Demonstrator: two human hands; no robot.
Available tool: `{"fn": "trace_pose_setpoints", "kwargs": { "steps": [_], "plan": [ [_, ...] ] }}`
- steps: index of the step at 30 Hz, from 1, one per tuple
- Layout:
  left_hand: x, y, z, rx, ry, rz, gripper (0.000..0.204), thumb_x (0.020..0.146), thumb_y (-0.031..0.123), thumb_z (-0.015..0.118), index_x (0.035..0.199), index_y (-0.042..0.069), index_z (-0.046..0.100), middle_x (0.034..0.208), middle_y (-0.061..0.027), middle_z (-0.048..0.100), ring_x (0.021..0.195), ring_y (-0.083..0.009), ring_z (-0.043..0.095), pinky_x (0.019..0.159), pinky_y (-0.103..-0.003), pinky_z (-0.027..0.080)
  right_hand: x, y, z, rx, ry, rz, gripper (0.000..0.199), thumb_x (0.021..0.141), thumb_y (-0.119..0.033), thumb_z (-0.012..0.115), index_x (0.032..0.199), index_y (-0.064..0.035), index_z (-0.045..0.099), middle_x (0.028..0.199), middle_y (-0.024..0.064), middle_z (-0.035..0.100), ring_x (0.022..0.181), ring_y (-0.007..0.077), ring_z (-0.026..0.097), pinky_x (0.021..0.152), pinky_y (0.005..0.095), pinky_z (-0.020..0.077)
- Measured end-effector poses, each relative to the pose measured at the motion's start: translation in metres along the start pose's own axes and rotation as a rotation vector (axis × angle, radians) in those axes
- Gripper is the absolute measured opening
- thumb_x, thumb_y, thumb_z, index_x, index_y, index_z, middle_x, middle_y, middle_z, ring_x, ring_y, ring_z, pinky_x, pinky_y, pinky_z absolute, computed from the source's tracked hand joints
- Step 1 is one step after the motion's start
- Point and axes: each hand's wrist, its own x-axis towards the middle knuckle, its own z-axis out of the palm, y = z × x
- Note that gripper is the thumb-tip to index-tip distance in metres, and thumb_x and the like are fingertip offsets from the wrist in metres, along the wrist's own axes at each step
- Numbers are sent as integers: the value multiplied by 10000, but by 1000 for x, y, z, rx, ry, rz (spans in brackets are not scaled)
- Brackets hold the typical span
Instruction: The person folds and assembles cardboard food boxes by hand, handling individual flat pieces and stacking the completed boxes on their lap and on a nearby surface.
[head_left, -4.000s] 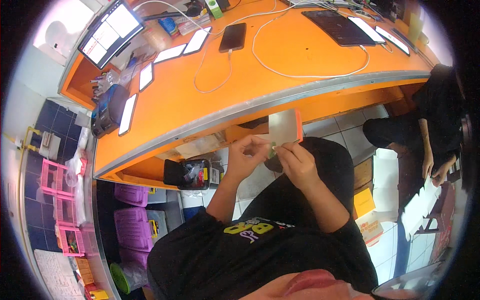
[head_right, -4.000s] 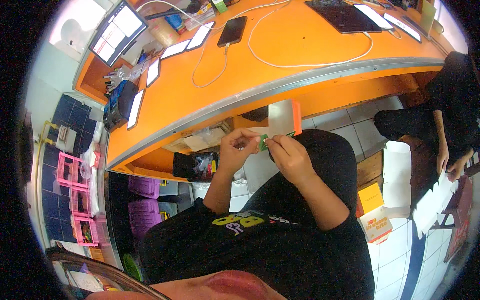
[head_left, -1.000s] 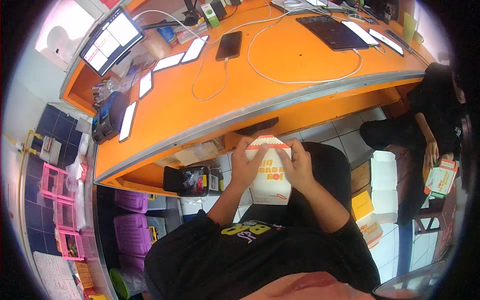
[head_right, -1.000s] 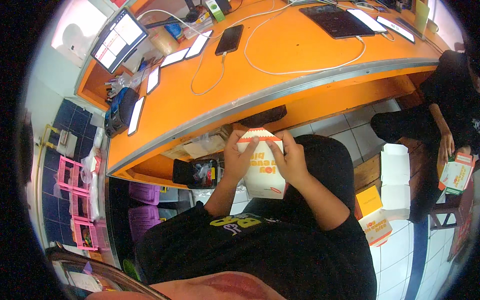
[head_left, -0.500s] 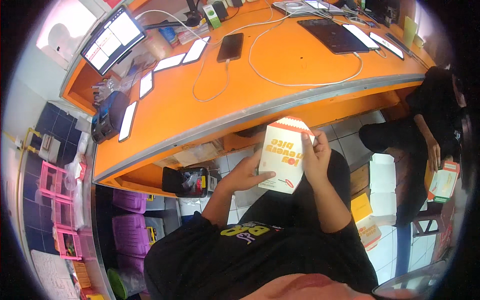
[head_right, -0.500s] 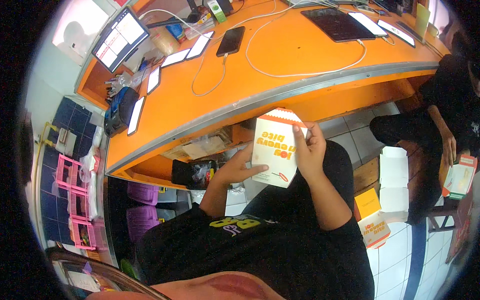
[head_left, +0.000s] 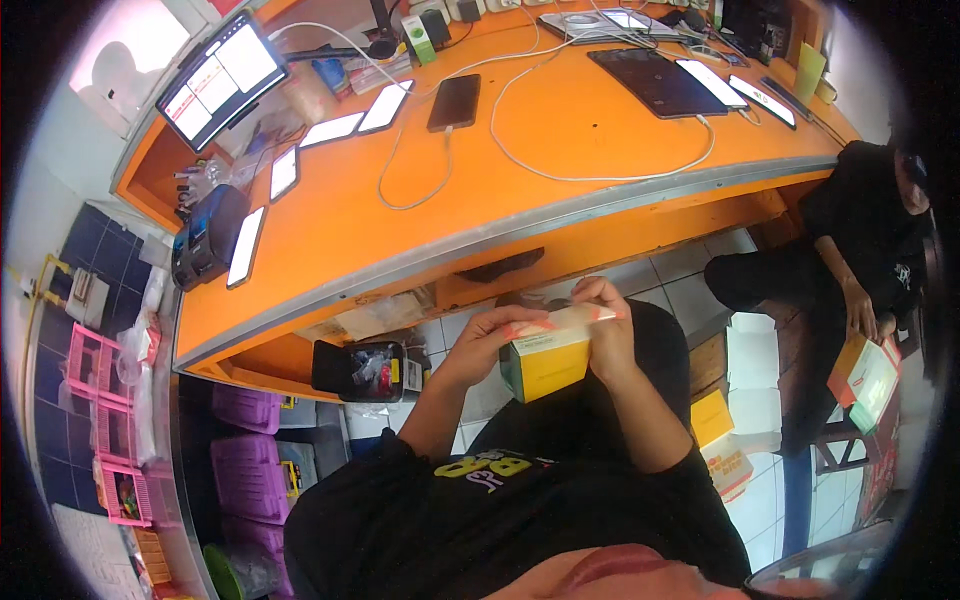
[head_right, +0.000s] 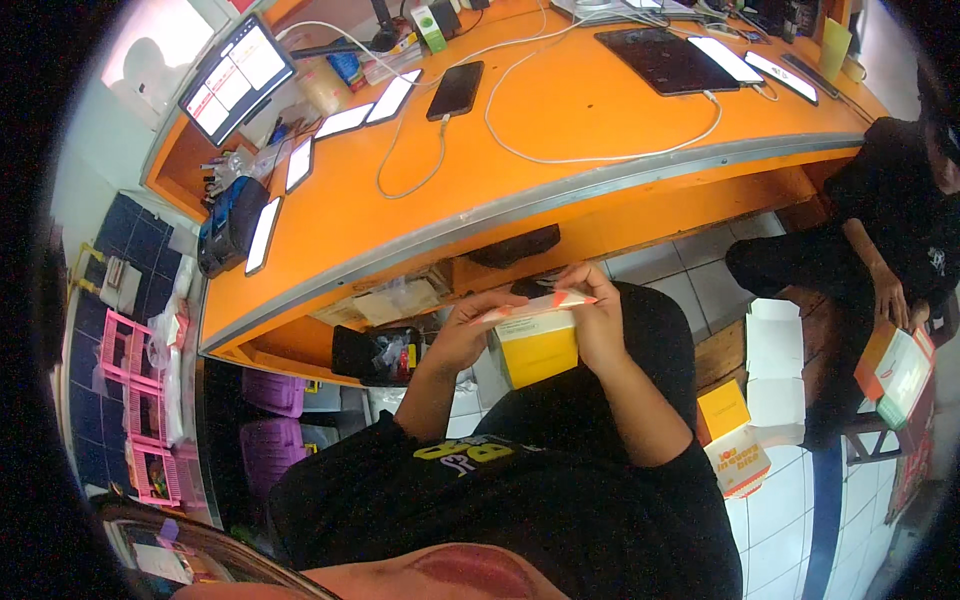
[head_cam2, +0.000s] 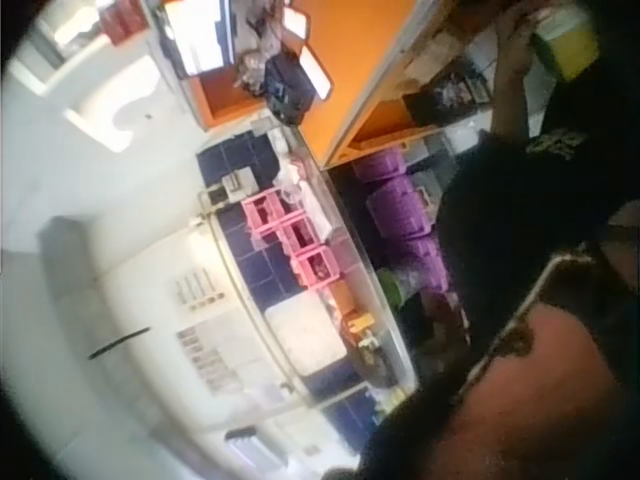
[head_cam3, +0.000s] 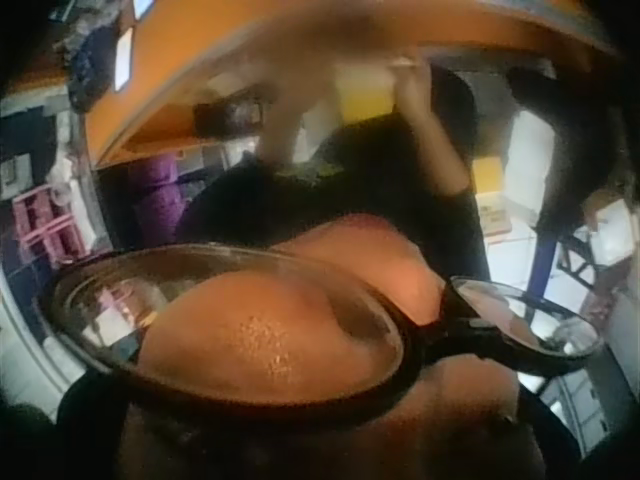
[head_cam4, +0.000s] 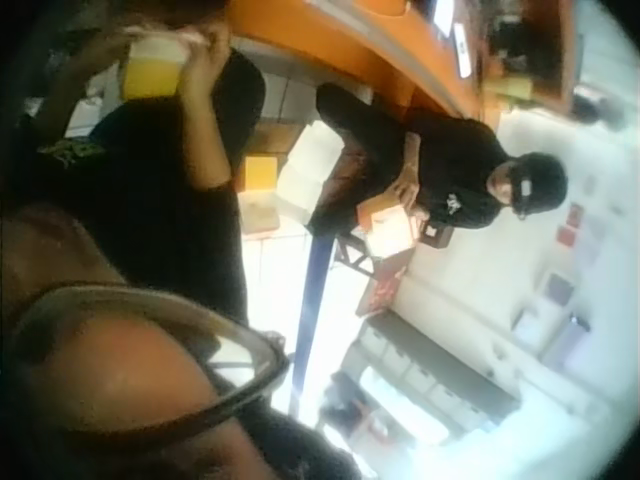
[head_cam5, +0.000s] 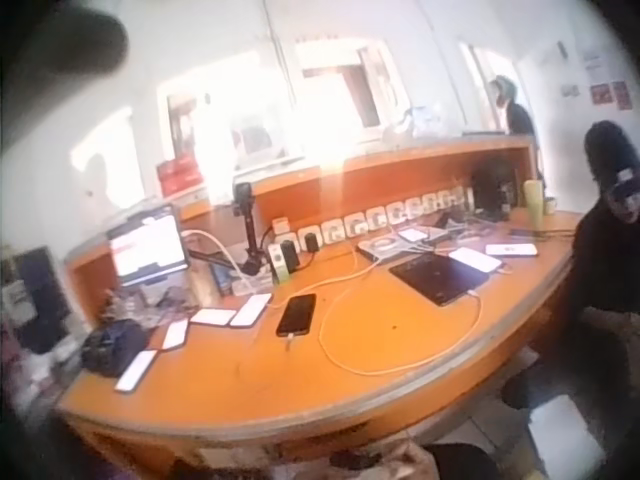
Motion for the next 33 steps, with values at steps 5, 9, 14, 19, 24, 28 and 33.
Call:
{"fn": "trace_pose_setpoints", "kwargs": {
  "steps": [5, 9, 14, 19, 24, 28, 33],
  "plan": [
    [8, 0, -10, 83, 169, -306, 311, 871, 70, 560, 1169, -9, 601, 1057, -73, 639, 1018, -166, 591, 901, -285, 453, -25, -10, 20, -1359, 86, -1094, 378, 718, -87, 646, 1088, -47, 582, 1074, 169, 529, 1073, 328, 486, 939, 450, 372],
    [-5, -28, -48, 82, -14, -414, 301, 888, 104, 548, 1164, -5, 594, 1061, -77, 629, 1005, -169, 590, 885, -287, 459, -39, -27, 66, -1632, -913, -728, 689, 671, -452, 749, 1284, -212, 544, 1366, 126, 462, 1350, 323, 358, 1108, 627, 171],
    [-30, -60, -51, 107, -275, -589, 293, 915, 160, 527, 1155, 2, 583, 1066, -82, 613, 984, -174, 589, 857, -290, 469, -72, 9, 32, -1772, -896, -435, 982, 509, -561, 811, 1381, -307, 438, 1426, 107, 387, 1342, 289, 356, 1056, 575, 219],
    [-19, -64, -36, 71, -431, -605, 298, 942, 216, 506, 1146, 9, 571, 1072, -88, 596, 963, -179, 588, 829, -294, 480, -99, -22, 8, -1902, -919, -385, 989, 516, -505, 823, 1396, -377, 390, 1418, 116, 382, 1241, 279, 445, 965, 453, 314],
    [-8, -85, -33, -120, -62, -593, 377, 980, 301, 478, 1233, 26, 526, 1143, -96, 587, 1011, -193, 583, 846, -322, 485, -113, -83, -5, -1857, -488, -323, 1021, 502, -546, 807, 1407, -327, 387, 1268, 131, 463, 1085, 312, 496, 897, 480, 338],
    [0, -96, 8, -288, 409, -536, 363, 946, 274, 481, 1218, 41, 541, 1112, -64, 596, 964, -169, 576, 893, -303, 446, -137, -154, -63, -1988, 169, -265, 1003, 527, -622, 739, 1394, -234, 419, 1205, 189, 521, 1092, 374, 522, 869, 503, 367],
    [-30, -125, 84, 243, 311, -288, 92, 887, 54, 554, 970, 31, 585, 866, -27, 568, 853, -95, 534, 814, -243, 420, -198, -148, -198, -2064, 501, 310, 1028, 575, -675, 692, 1433, -222, 351, 1225, 157, 519, 1150, 371, 512, 922, 557, 352]
  ]
}}
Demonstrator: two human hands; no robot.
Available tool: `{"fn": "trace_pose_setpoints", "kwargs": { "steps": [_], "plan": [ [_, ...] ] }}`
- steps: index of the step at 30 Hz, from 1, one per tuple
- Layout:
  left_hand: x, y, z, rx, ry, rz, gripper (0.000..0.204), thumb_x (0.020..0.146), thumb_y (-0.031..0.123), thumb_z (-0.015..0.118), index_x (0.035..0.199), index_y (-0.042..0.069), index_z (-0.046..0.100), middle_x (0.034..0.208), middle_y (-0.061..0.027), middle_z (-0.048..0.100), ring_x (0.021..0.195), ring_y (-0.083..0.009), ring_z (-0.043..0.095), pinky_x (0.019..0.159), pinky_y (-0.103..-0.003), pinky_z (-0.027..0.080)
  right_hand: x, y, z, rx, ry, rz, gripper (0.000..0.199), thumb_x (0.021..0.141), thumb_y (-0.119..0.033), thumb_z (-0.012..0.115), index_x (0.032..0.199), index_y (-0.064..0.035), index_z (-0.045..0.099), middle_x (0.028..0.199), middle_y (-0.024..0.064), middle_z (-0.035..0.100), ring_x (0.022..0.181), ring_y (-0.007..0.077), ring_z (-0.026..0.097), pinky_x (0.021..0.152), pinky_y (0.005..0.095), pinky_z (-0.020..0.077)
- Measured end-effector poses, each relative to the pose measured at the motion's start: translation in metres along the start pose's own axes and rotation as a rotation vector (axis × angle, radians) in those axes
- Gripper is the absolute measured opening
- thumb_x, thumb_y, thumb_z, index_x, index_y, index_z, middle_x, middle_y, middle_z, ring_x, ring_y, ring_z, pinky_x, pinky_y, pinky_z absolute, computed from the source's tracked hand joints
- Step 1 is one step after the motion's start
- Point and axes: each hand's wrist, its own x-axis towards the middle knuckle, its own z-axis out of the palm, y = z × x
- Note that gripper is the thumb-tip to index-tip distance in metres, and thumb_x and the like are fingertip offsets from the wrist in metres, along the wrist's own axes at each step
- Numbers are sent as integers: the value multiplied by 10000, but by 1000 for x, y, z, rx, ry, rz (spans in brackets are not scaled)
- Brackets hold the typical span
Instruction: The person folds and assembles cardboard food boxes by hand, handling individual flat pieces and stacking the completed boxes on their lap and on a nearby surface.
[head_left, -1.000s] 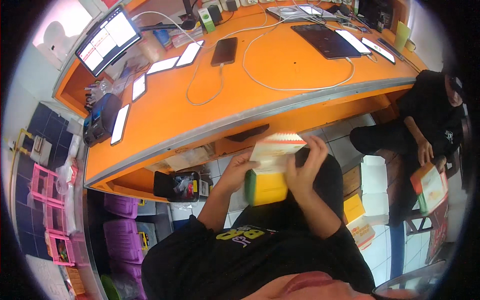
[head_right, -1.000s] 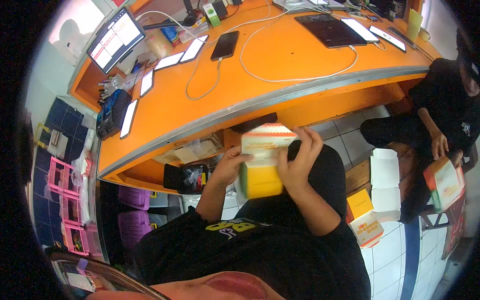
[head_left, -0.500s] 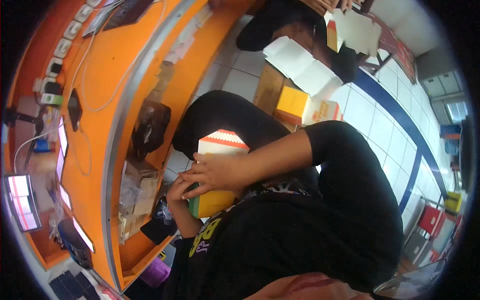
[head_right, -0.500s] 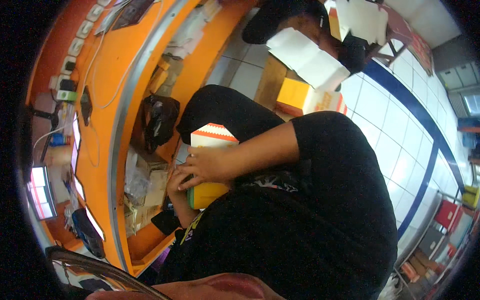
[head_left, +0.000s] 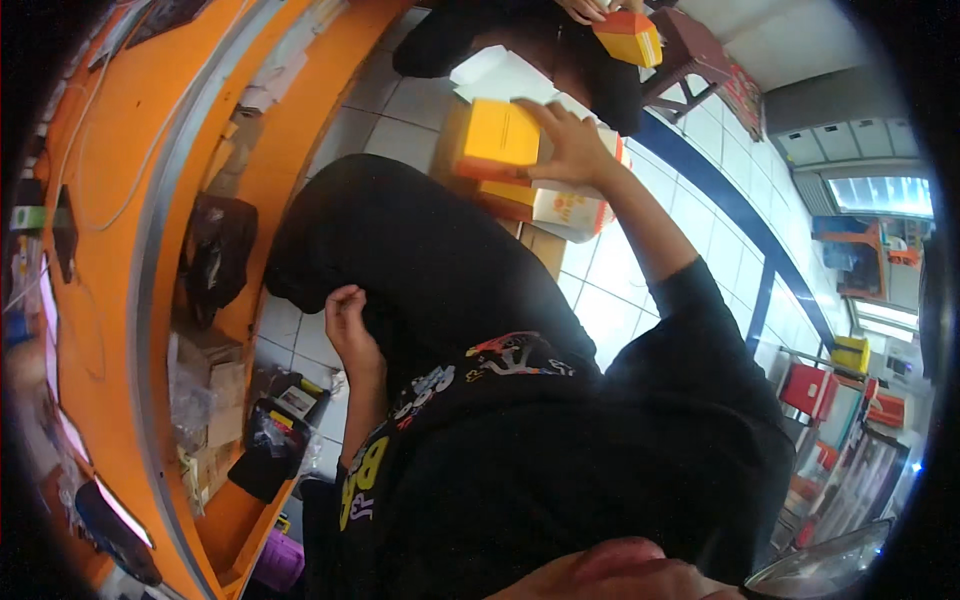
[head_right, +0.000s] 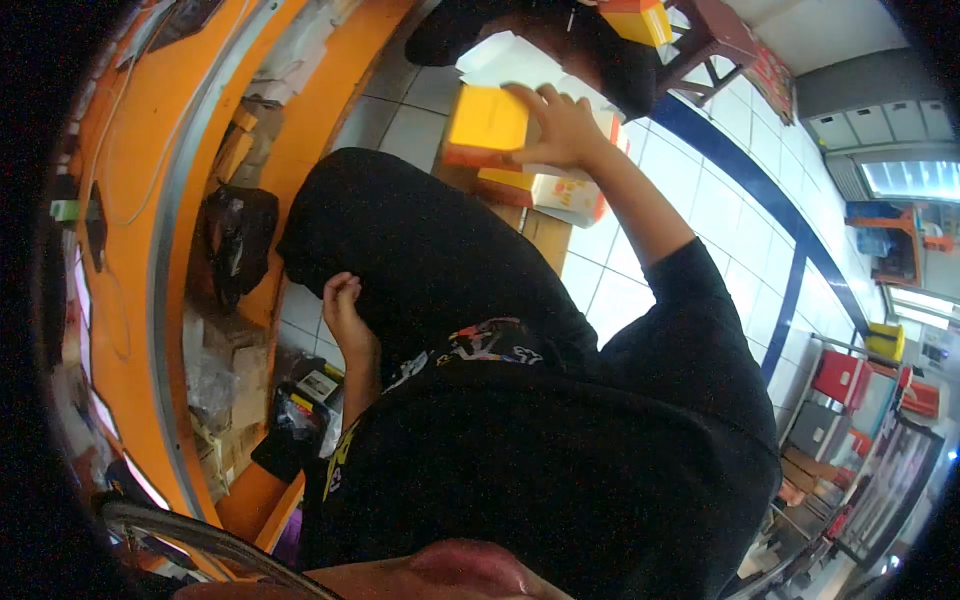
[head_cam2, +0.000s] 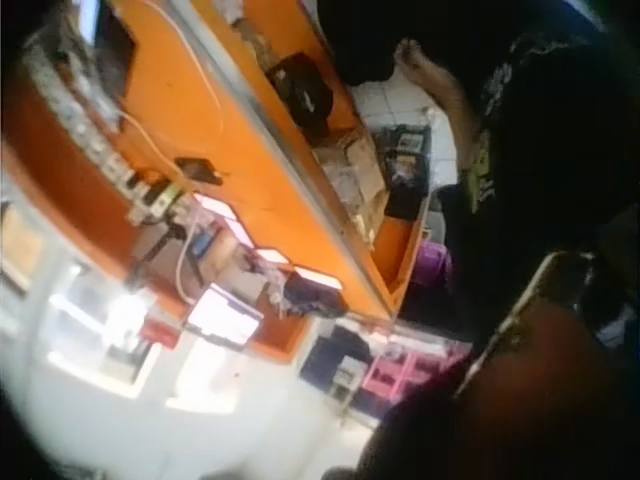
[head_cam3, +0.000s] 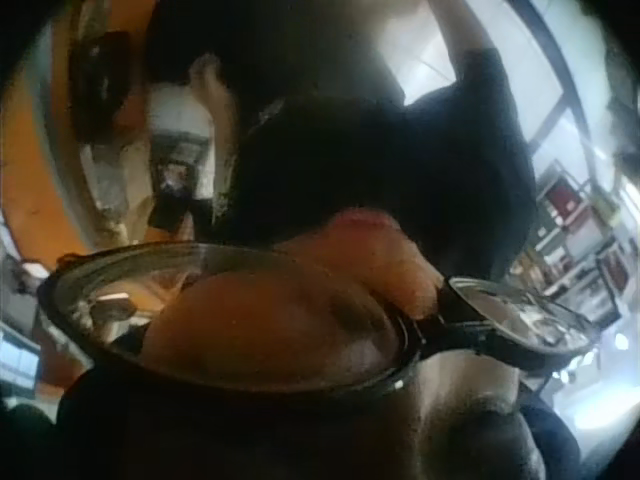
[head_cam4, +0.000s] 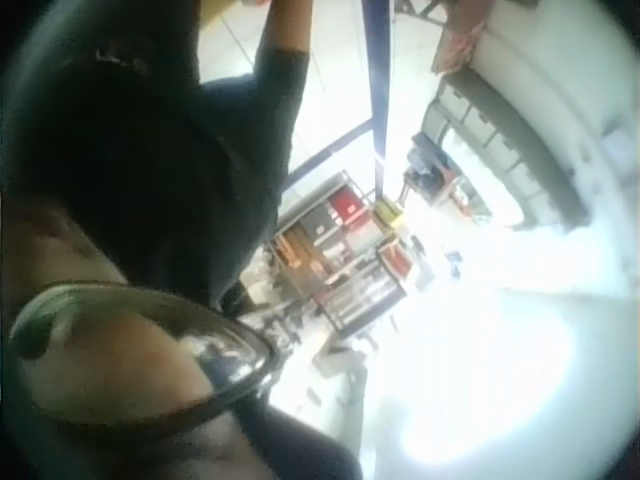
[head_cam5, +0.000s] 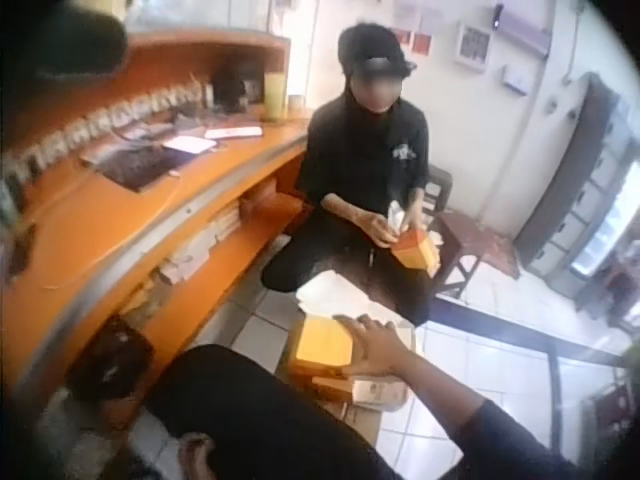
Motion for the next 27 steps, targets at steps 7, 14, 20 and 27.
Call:
{"fn": "trace_pose_setpoints", "kwargs": {
  "steps": [7, 14, 20, 27],
  "plan": [
    [1, -2, 1, 68, -235, 122, 70, 873, -5, 586, 884, 52, 548, 818, 6, 540, 750, -57, 498, 688, -208, 398, -34, 25, 62, -99, -157, 112, 1074, 548, -642, 746, 1455, -272, 306, 1247, 167, 510, 1166, 379, 504, 906, 539, 375],
    [5, -2, -1, 94, -182, 92, 79, 822, -14, 575, 829, 50, 530, 772, -1, 546, 741, -71, 525, 665, -231, 412, -45, 30, 99, 163, -60, 102, 1159, 539, -660, 759, 1452, -121, 289, 1253, 191, 502, 1166, 381, 494, 933, 505, 384],
    [7, -12, 4, 112, -152, 153, 77, 787, -17, 578, 795, 38, 525, 751, -10, 548, 721, -95, 534, 662, -250, 425, -51, 36, 118, 136, 79, 40, 1233, 528, -709, 744, 1448, -47, 257, 1235, 207, 502, 1162, 374, 495, 960, 481, 374],
    [6, -8, 3, 106, -144, 114, 59, 769, -5, 569, 779, 29, 522, 746, -22, 549, 703, -98, 533, 652, -251, 426, -41, 36, 86, 108, 9, -69, 1131, 608, -730, 692, 1450, -90, 290, 1262, 225, 458, 1192, 384, 446, 969, 517, 347]
  ]
}}
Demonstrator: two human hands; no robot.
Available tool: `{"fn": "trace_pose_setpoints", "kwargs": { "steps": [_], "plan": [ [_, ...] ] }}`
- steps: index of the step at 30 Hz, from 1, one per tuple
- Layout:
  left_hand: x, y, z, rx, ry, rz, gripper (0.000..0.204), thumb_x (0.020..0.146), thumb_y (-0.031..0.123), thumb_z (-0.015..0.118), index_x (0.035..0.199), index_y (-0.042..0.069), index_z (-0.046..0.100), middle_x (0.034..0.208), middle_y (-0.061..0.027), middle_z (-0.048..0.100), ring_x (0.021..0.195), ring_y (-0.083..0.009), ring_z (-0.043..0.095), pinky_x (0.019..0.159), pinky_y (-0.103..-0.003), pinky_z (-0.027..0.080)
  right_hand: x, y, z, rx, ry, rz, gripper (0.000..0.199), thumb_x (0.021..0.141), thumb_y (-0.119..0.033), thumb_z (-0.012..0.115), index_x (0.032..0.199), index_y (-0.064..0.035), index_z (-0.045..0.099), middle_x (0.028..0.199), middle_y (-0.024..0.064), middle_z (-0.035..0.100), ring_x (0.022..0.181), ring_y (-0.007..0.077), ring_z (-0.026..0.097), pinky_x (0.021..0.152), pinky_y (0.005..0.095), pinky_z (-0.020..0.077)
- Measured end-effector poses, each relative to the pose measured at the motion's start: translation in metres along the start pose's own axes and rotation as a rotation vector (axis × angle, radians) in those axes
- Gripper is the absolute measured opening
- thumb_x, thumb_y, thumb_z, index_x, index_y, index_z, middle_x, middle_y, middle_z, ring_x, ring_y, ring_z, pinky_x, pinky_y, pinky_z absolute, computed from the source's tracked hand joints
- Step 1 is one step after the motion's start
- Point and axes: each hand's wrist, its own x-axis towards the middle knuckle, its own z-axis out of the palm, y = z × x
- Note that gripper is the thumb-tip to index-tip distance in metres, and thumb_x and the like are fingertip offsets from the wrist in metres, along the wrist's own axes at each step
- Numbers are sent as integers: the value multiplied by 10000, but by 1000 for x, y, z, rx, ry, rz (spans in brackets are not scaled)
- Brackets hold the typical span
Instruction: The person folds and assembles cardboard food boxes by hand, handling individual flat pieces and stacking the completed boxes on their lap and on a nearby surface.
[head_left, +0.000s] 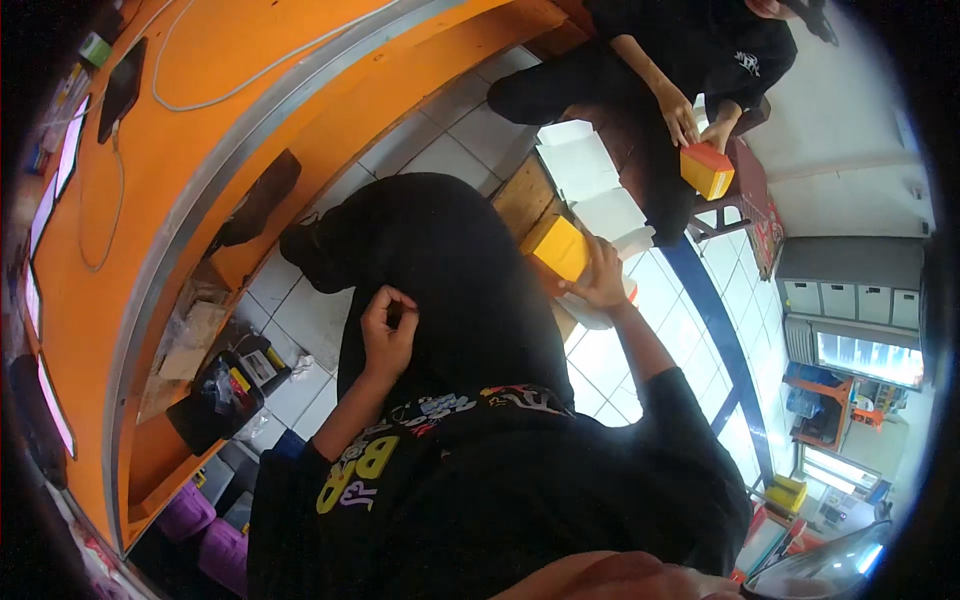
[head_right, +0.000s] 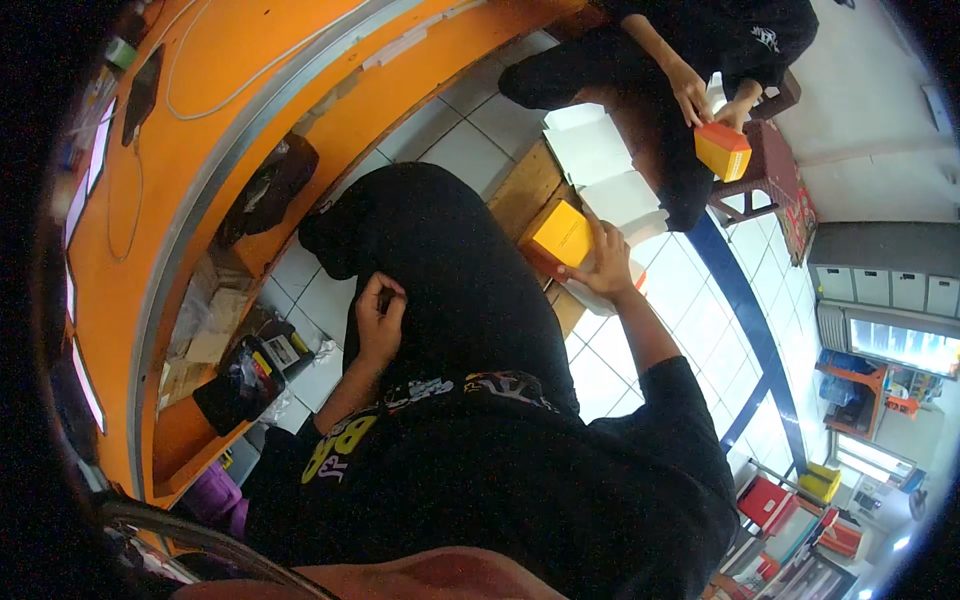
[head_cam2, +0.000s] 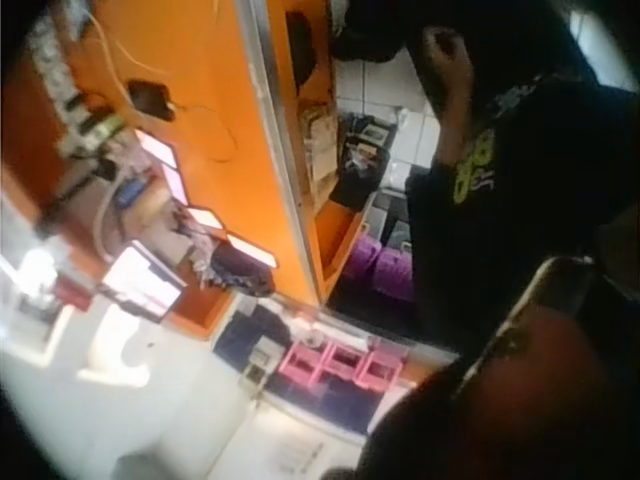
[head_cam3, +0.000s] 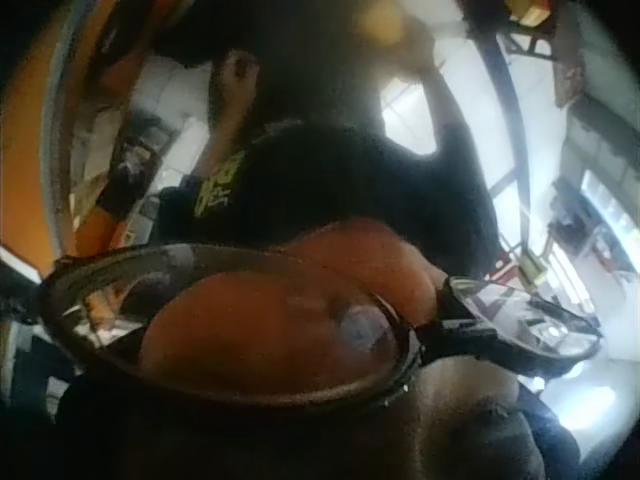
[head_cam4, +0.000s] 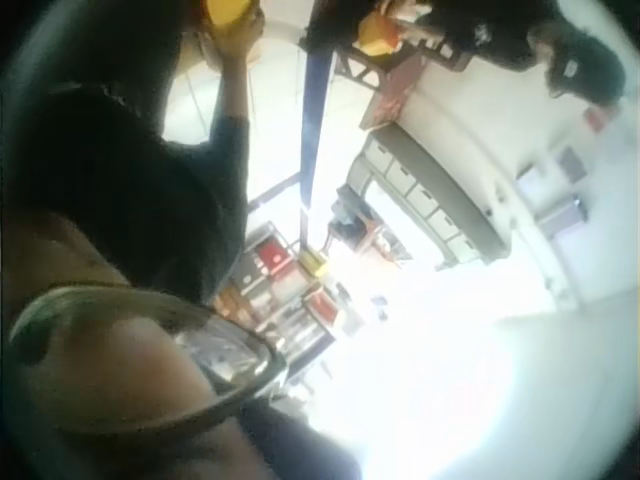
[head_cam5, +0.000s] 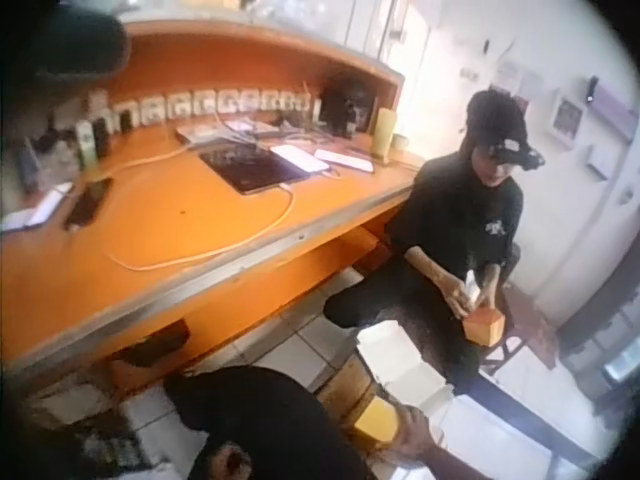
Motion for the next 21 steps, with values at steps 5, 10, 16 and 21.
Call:
{"fn": "trace_pose_setpoints", "kwargs": {
  "steps": [5, 10, 16, 21],
  "plan": [
    [4, 3, 0, 71, 1, 56, 59, 757, -4, 568, 777, 28, 522, 742, -30, 549, 699, -104, 537, 651, -256, 429, 42, -27, -38, -106, -244, 162, 790, 758, -636, 642, 1317, -89, 524, 1221, 209, 511, 1150, 325, 495, 947, 492, 385],
    [5, 2, -1, 30, -4, -7, 54, 752, -4, 566, 779, 27, 531, 745, -48, 560, 694, -123, 547, 661, -267, 439, 136, -22, -52, 14, -201, 65, 668, 782, -583, 649, 1171, -41, 609, 1040, 196, 617, 969, 298, 610, 810, 409, 490],
    [9, -3, 3, 81, 4, 70, 68, 756, 10, 598, 785, 26, 539, 754, -53, 573, 707, -144, 571, 661, -276, 447, 225, 22, 24, -326, -256, 353, 864, 748, -680, 626, 1235, 27, 526, 1230, 293, 514, 1108, 408, 568, 937, 429, 484],
    [14, 9, 4, 113, -9, 18, 79, 753, 16, 612, 793, 32, 546, 763, -60, 591, 712, -159, 596, 661, -290, 462, 224, 34, 58, -440, -451, 258, 641, 860, -555, 551, 1147, 17, 592, 1201, 268, 538, 1062, 387, 601, 891, 436, 509]
  ]
}}
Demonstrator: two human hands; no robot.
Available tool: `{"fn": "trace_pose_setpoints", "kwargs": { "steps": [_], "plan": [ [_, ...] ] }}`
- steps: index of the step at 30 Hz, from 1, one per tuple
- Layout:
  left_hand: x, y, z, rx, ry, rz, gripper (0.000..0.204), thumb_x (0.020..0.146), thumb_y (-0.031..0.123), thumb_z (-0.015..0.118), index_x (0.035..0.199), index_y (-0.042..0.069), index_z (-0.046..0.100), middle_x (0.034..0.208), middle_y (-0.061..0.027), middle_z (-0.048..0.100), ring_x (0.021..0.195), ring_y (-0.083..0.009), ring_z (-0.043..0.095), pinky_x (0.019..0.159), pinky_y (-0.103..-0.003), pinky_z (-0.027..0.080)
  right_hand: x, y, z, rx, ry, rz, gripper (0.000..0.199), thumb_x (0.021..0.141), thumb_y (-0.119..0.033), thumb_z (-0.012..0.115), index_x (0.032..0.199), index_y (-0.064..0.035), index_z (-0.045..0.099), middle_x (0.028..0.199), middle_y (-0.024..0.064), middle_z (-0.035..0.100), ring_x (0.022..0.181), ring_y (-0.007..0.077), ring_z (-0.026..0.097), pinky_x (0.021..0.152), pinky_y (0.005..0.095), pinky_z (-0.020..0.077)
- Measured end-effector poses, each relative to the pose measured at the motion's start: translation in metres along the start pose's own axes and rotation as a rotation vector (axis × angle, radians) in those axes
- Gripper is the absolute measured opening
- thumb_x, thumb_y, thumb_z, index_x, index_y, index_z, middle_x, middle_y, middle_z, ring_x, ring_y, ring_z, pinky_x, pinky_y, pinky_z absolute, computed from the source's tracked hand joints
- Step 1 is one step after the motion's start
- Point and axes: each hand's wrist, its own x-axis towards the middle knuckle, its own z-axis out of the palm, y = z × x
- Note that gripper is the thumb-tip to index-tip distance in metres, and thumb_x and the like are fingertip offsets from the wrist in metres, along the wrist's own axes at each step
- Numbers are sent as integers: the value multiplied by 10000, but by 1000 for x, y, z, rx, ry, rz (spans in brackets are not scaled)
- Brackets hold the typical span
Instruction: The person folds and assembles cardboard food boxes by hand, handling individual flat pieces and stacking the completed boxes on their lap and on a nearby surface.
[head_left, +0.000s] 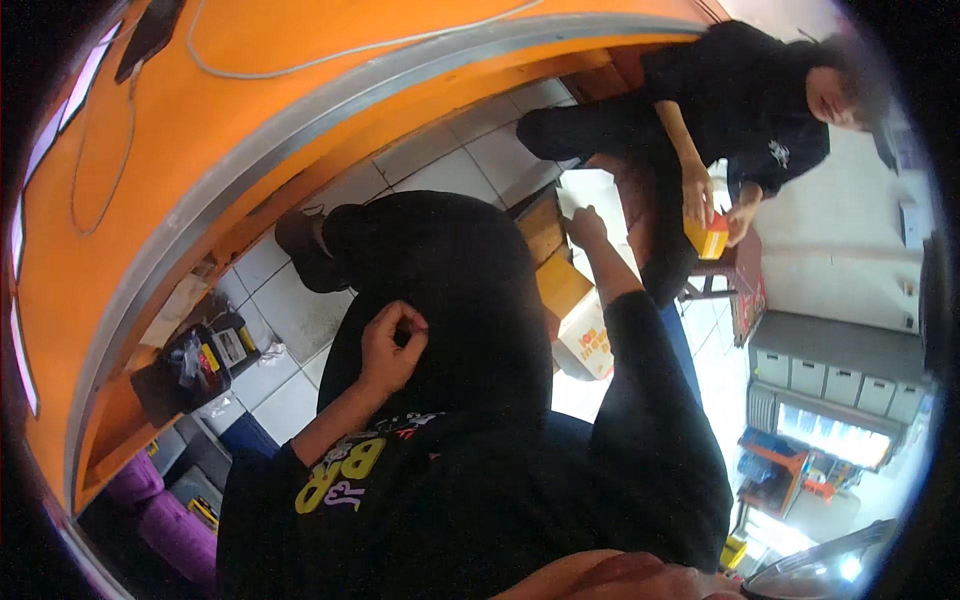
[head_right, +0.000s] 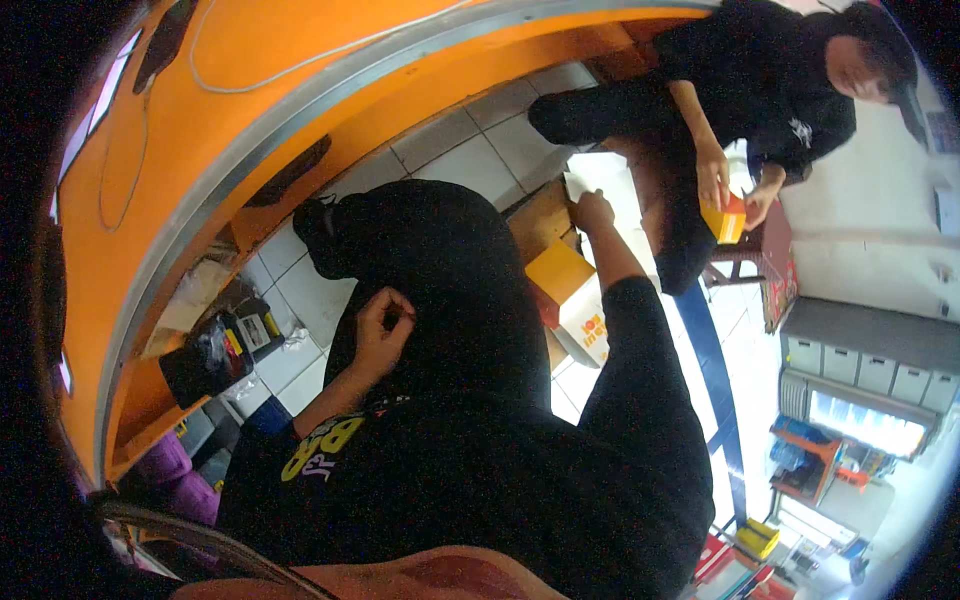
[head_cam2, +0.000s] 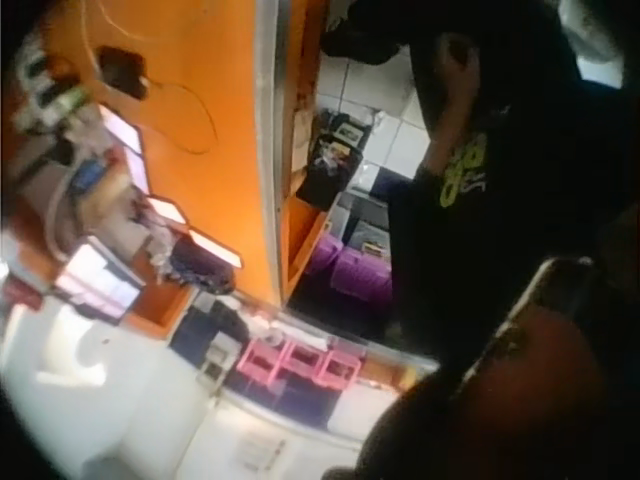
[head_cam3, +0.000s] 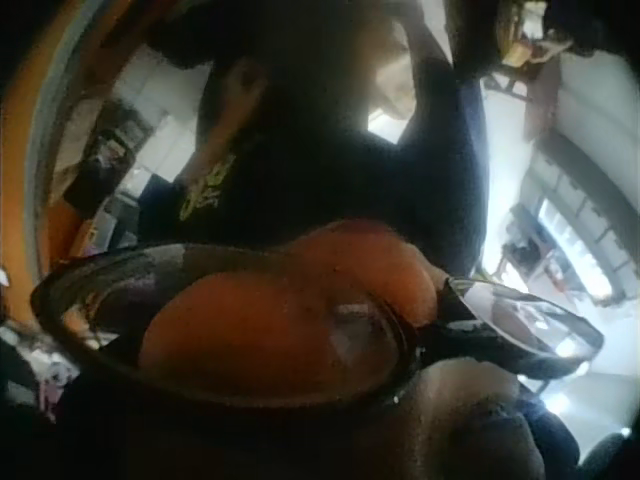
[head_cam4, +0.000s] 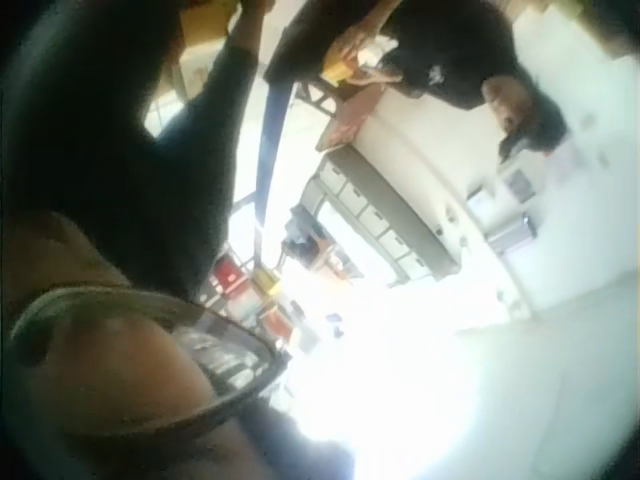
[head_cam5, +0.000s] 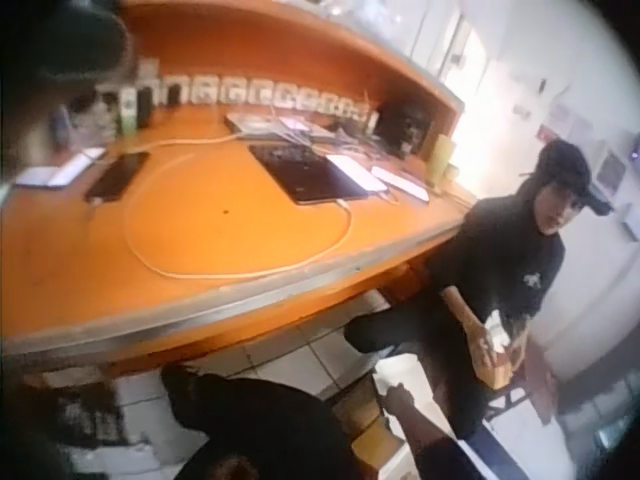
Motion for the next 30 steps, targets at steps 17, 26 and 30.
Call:
{"fn": "trace_pose_setpoints", "kwargs": {
  "steps": [17, 26, 30],
  "plan": [
    [2, 1, 9, -10, -14, 11, 83, 758, 35, 623, 814, 48, 564, 778, -74, 600, 725, -176, 622, 664, -309, 485, -50, 83, 1, 995, 709, -4, 281, 845, -164, 693, 1057, 3, 616, 965, 170, 665, 813, 240, 670, 729, 361, 521],
    [-17, 16, -3, 1, 73, 182, 352, 816, 74, 707, 1106, 50, 509, 1005, -101, 590, 791, -153, 604, 675, -285, 476, -164, -6, -122, 469, 1062, -408, 233, 811, 49, 592, 1035, -10, 618, 1009, 164, 664, 913, 330, 645, 806, 374, 508],
    [-9, 56, -25, 141, 207, 583, 529, 773, 67, 772, 1211, 22, 479, 1307, -206, 431, 910, -200, 642, 713, -275, 568, -232, -98, -158, 680, 734, -901, 296, 706, 103, 618, 970, -28, 644, 997, 125, 681, 931, 303, 648, 825, 369, 498]
  ]
}}
